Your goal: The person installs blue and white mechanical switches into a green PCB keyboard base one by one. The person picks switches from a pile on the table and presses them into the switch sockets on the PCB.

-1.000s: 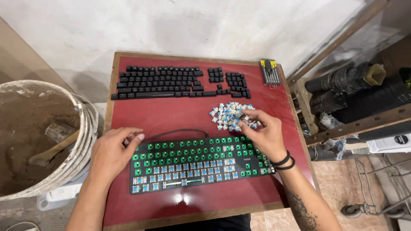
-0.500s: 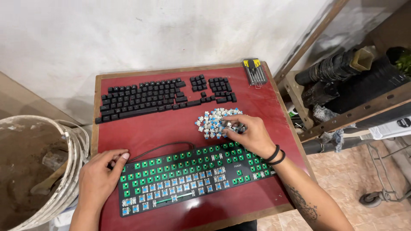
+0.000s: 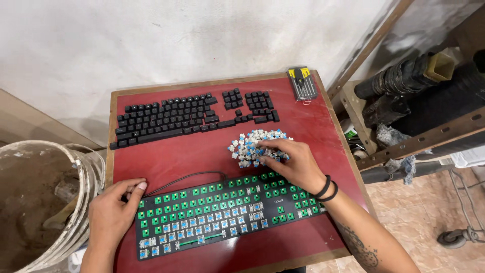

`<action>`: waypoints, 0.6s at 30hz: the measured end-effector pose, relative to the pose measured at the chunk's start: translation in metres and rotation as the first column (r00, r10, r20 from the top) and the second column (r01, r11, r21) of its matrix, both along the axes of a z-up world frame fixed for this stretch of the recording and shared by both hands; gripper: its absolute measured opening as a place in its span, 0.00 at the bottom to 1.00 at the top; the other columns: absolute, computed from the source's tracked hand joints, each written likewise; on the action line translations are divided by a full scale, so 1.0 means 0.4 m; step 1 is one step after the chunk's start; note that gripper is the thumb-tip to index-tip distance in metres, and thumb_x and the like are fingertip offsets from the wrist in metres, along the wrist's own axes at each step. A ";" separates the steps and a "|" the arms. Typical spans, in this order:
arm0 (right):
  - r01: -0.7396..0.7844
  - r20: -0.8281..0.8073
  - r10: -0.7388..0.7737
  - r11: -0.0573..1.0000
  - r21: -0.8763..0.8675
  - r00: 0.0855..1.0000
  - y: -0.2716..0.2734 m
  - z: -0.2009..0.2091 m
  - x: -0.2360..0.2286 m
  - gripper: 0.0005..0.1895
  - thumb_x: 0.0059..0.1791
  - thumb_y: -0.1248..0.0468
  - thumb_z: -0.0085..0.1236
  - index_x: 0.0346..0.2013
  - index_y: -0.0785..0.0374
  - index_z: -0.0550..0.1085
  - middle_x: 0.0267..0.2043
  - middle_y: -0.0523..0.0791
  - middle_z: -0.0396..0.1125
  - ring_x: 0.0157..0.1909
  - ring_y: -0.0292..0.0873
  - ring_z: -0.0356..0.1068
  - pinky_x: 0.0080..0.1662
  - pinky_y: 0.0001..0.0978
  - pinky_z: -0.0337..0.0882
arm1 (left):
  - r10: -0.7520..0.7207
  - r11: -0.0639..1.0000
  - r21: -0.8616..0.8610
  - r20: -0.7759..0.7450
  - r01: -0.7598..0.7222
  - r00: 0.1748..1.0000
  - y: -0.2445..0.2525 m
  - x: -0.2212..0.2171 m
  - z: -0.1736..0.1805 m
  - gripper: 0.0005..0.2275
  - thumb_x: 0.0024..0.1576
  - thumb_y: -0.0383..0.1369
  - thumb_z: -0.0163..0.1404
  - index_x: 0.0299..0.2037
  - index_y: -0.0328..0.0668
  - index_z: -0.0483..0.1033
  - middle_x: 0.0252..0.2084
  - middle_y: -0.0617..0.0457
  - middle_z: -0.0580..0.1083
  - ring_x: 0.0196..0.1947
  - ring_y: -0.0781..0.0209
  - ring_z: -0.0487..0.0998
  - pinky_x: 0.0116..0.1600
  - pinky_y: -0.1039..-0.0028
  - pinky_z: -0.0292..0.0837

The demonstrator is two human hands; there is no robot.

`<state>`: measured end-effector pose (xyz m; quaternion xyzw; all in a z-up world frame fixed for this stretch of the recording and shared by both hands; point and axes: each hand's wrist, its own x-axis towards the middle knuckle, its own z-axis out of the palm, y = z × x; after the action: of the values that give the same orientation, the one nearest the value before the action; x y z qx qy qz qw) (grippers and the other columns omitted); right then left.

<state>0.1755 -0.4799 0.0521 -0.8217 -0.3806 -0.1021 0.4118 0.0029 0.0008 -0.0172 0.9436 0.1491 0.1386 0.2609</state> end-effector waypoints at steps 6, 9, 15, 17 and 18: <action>0.019 -0.149 -0.012 0.999 0.044 0.989 0.032 0.047 -0.035 0.23 0.52 0.68 0.83 0.62 0.61 0.89 0.52 0.51 0.90 0.55 0.58 0.90 0.55 0.52 0.89 | -0.093 0.994 -0.045 0.140 0.101 0.986 0.002 0.029 0.038 0.08 0.68 0.38 0.68 0.54 0.61 0.97 0.35 0.52 0.88 0.39 0.46 0.91 0.50 0.53 0.86; 0.002 -0.127 0.002 1.000 0.031 0.992 0.041 0.046 -0.047 0.22 0.51 0.67 0.83 0.61 0.61 0.90 0.50 0.50 0.90 0.54 0.56 0.90 0.54 0.51 0.88 | -0.142 0.989 -0.036 0.122 0.147 0.982 -0.011 0.039 0.099 0.09 0.68 0.36 0.66 0.56 0.54 0.95 0.38 0.45 0.89 0.43 0.36 0.91 0.50 0.45 0.85; -0.026 -0.132 0.024 1.000 -0.014 0.991 0.063 0.033 -0.072 0.24 0.50 0.67 0.84 0.61 0.59 0.90 0.50 0.48 0.90 0.53 0.52 0.91 0.56 0.48 0.87 | -0.209 0.978 0.016 0.011 0.209 0.978 -0.012 0.080 0.144 0.09 0.69 0.40 0.63 0.56 0.57 0.93 0.43 0.47 0.89 0.46 0.35 0.91 0.52 0.42 0.86; -0.064 -0.136 0.061 0.998 -0.016 0.989 0.101 0.043 -0.097 0.23 0.49 0.67 0.84 0.60 0.59 0.90 0.50 0.48 0.90 0.53 0.53 0.91 0.55 0.48 0.88 | -0.220 0.975 0.031 -0.007 0.220 0.976 -0.017 0.108 0.150 0.09 0.70 0.41 0.63 0.56 0.59 0.93 0.43 0.49 0.89 0.47 0.37 0.91 0.53 0.43 0.87; -0.085 -0.136 0.082 0.996 -0.015 0.987 0.118 0.048 -0.108 0.23 0.48 0.67 0.85 0.58 0.59 0.91 0.50 0.48 0.91 0.52 0.54 0.92 0.55 0.48 0.88 | -0.246 0.968 0.048 -0.023 0.247 0.969 -0.020 0.126 0.154 0.09 0.70 0.42 0.62 0.56 0.61 0.92 0.43 0.51 0.89 0.48 0.39 0.92 0.54 0.44 0.87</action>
<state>0.1324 -0.4328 0.0715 -0.8142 -0.3870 -0.0251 0.4321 0.0533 -0.0074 0.0443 0.9623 0.0294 0.1008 0.2508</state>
